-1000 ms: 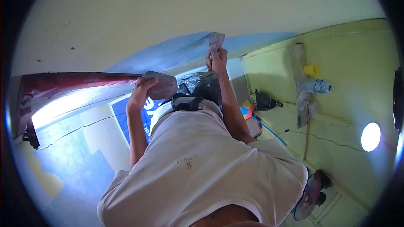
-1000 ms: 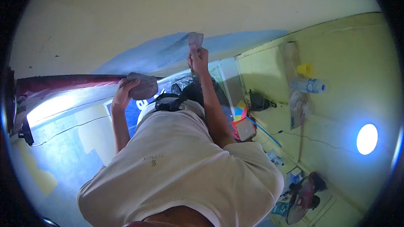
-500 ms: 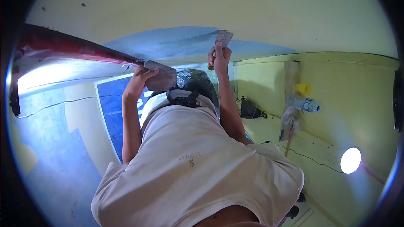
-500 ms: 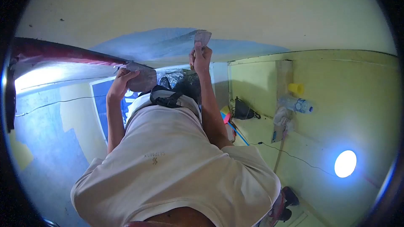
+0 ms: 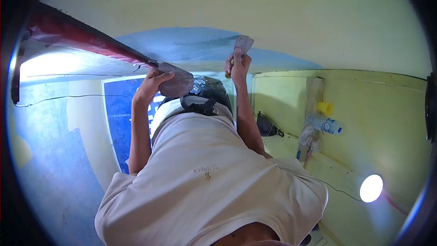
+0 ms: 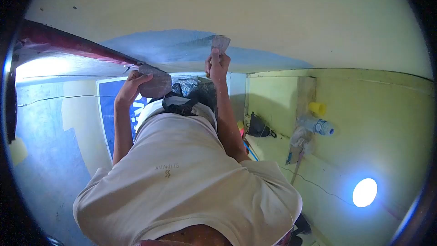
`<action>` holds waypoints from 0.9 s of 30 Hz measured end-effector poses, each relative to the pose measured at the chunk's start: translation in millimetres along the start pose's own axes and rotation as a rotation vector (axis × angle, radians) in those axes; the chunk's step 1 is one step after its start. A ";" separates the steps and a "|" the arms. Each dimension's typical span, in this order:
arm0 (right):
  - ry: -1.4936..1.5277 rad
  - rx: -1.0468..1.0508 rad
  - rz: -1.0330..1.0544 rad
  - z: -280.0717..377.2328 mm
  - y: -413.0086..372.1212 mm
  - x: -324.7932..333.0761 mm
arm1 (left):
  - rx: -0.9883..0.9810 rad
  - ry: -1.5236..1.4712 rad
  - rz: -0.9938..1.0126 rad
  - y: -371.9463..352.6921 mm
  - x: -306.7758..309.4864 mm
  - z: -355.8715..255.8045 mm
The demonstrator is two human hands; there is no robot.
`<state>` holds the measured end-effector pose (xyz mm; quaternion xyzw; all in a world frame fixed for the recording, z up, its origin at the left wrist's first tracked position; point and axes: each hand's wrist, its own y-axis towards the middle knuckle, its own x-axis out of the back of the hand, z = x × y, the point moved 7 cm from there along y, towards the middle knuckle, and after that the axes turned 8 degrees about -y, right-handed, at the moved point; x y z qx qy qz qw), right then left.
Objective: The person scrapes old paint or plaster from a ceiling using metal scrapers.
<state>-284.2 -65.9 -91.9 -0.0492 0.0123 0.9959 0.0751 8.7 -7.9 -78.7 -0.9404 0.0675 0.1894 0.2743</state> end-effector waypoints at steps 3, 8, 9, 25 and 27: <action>-0.019 0.013 0.010 0.1 2.8 -1.1 | -0.006 -0.018 -0.004 3.4 -2.0 5.0; -0.073 -0.030 0.046 -14.2 1.3 4.8 | 0.027 0.038 0.011 13.1 5.7 14.1; -0.068 -0.007 0.049 -6.9 6.1 -0.1 | 0.026 0.029 0.034 11.4 -0.8 12.3; -0.019 -0.033 0.111 -3.2 3.7 0.3 | 0.005 0.041 0.001 22.9 -29.7 25.9; -0.063 -0.019 0.120 -10.9 7.3 6.0 | 0.004 0.040 -0.034 18.4 -41.1 19.5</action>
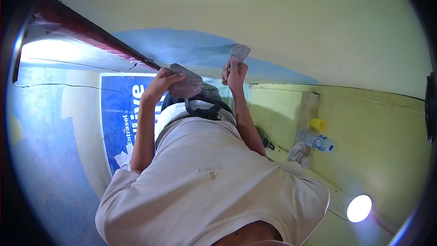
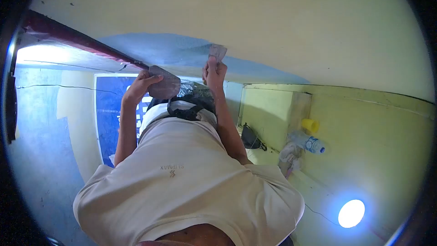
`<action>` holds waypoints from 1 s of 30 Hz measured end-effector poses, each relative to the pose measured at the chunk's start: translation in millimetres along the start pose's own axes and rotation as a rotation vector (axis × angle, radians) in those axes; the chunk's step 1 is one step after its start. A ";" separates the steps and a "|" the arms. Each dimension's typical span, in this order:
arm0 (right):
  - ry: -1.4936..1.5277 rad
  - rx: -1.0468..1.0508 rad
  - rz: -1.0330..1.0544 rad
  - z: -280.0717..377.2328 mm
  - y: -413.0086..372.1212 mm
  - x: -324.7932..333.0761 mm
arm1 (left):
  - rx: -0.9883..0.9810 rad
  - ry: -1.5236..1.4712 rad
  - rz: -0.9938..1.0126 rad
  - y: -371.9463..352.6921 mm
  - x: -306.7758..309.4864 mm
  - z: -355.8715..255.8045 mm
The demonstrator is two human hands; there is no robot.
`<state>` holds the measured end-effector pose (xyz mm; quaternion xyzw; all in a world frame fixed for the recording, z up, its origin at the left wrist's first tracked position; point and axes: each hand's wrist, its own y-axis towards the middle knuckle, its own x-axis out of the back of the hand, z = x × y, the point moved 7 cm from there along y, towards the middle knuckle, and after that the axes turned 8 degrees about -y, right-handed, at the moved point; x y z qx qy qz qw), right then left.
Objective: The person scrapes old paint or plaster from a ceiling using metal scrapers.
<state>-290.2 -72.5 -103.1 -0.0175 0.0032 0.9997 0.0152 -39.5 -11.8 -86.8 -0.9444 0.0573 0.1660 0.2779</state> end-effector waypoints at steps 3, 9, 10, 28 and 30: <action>0.034 -0.061 0.013 2.8 2.2 -6.5 | -0.058 0.005 0.068 7.9 7.4 7.2; 0.040 -0.042 0.031 3.2 -2.7 -4.6 | -0.028 -0.024 0.039 15.2 1.8 24.9; 0.066 -0.034 0.041 8.8 -1.4 -10.1 | -0.025 -0.007 0.055 16.7 3.1 26.8; 0.041 -0.030 0.008 11.1 -5.5 2.8 | -0.042 -0.143 -0.050 -3.6 -12.4 2.9; 0.036 -0.041 0.011 7.0 -6.6 4.8 | -0.025 -0.113 -0.070 -6.3 -10.8 0.9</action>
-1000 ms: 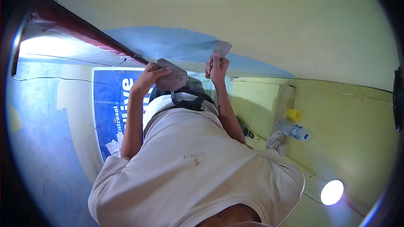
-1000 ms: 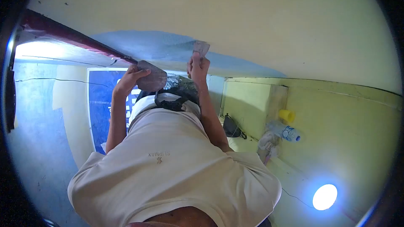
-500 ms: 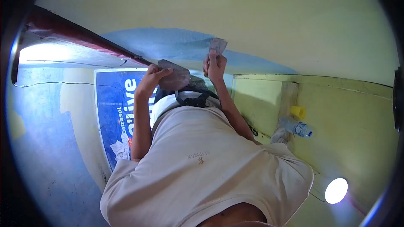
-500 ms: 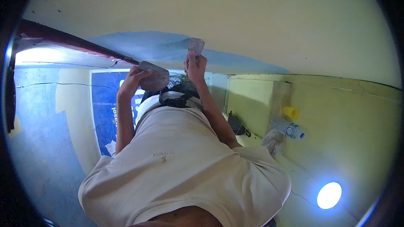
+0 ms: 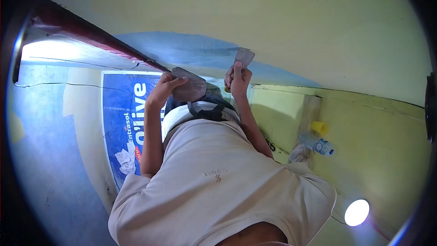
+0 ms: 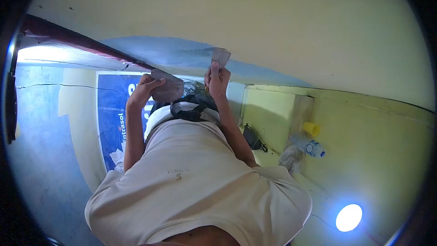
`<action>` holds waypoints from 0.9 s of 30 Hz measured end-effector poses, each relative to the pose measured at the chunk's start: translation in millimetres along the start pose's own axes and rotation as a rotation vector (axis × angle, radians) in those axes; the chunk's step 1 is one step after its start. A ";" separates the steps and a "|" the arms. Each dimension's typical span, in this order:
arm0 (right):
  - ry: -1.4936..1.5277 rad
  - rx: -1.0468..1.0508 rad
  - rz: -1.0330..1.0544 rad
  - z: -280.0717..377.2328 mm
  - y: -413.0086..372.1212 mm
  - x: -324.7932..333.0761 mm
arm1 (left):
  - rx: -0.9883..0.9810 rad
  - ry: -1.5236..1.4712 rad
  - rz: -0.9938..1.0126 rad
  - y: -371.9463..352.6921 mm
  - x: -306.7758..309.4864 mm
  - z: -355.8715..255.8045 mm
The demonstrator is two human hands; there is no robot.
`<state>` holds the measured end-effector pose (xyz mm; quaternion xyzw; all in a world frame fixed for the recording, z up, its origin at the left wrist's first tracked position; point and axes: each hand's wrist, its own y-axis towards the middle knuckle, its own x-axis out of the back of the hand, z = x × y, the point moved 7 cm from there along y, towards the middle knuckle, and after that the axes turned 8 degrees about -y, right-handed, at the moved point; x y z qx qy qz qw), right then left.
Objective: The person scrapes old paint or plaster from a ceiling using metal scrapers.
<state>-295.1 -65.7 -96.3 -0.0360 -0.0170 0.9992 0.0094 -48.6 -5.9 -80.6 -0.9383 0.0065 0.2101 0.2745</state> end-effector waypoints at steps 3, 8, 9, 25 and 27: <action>0.001 -0.003 -0.013 7.0 0.7 -3.3 | 0.038 -0.002 0.072 5.5 0.3 4.4; -0.037 0.007 -0.018 0.2 -0.9 0.6 | -0.008 0.059 0.016 6.0 2.0 1.6; -0.051 0.008 -0.016 5.2 -0.9 -1.6 | -0.011 0.048 0.050 6.4 -0.2 0.0; -0.041 0.032 -0.010 16.3 5.1 -10.4 | 0.024 0.071 0.081 12.0 16.9 -1.4; 0.001 0.043 -0.011 17.7 2.9 -9.4 | 0.019 0.072 0.051 16.6 20.2 6.1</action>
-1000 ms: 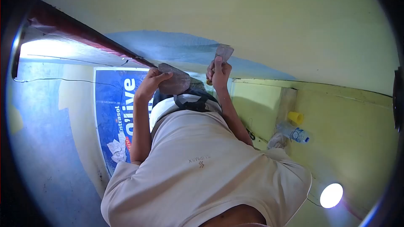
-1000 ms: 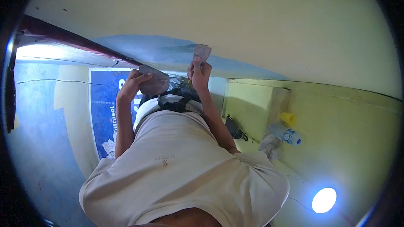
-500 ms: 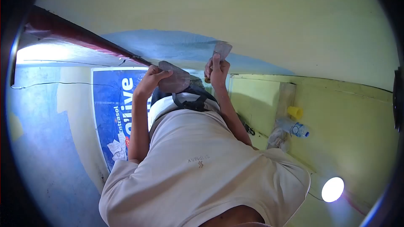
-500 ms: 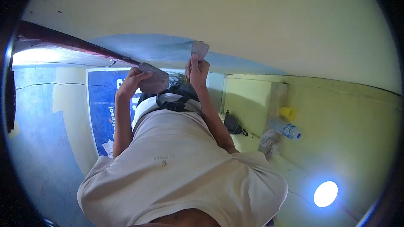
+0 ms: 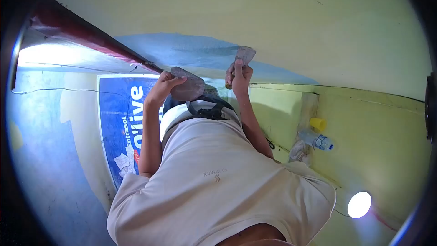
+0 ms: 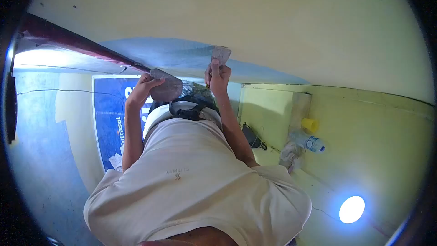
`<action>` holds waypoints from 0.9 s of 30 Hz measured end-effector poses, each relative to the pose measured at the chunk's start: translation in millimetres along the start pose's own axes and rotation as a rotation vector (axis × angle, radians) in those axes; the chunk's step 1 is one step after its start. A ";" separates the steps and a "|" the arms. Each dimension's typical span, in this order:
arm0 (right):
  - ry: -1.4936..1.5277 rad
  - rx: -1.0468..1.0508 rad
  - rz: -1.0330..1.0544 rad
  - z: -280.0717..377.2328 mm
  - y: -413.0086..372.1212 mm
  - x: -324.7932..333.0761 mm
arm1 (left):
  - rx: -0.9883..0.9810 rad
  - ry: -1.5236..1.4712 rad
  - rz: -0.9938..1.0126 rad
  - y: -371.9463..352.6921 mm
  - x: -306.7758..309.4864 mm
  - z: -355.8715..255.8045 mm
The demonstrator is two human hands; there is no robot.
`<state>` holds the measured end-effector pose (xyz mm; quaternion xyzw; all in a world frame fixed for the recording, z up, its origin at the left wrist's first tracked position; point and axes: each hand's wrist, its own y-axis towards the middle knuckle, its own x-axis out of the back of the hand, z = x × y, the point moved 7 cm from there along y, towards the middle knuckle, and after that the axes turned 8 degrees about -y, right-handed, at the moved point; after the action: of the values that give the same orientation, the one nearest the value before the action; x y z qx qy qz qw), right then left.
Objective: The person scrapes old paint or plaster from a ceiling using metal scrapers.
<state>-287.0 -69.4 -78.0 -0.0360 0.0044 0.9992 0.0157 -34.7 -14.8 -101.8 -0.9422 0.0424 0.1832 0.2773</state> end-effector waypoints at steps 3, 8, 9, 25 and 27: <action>-0.062 0.000 0.018 -11.4 -1.0 5.5 | -0.049 -0.038 0.084 0.9 -6.2 -6.0; -0.020 -0.023 0.012 -11.1 -5.7 -2.4 | -0.014 0.074 0.001 -5.1 11.5 -13.4; -0.055 -0.030 -0.002 -13.0 -6.6 2.3 | -0.010 -0.005 0.026 -6.2 10.9 -14.3; -0.163 -0.110 0.045 -25.7 -21.2 5.1 | -0.446 -0.661 -0.275 -35.0 117.6 -117.1; -0.125 -0.107 0.128 -28.5 -25.1 -3.6 | -0.361 -0.528 -0.206 -11.0 114.0 -88.9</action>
<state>-280.6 -44.7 -106.4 0.0261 -0.0475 0.9973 -0.0498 101.9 -50.9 -68.9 -0.8955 -0.1596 0.3964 0.1246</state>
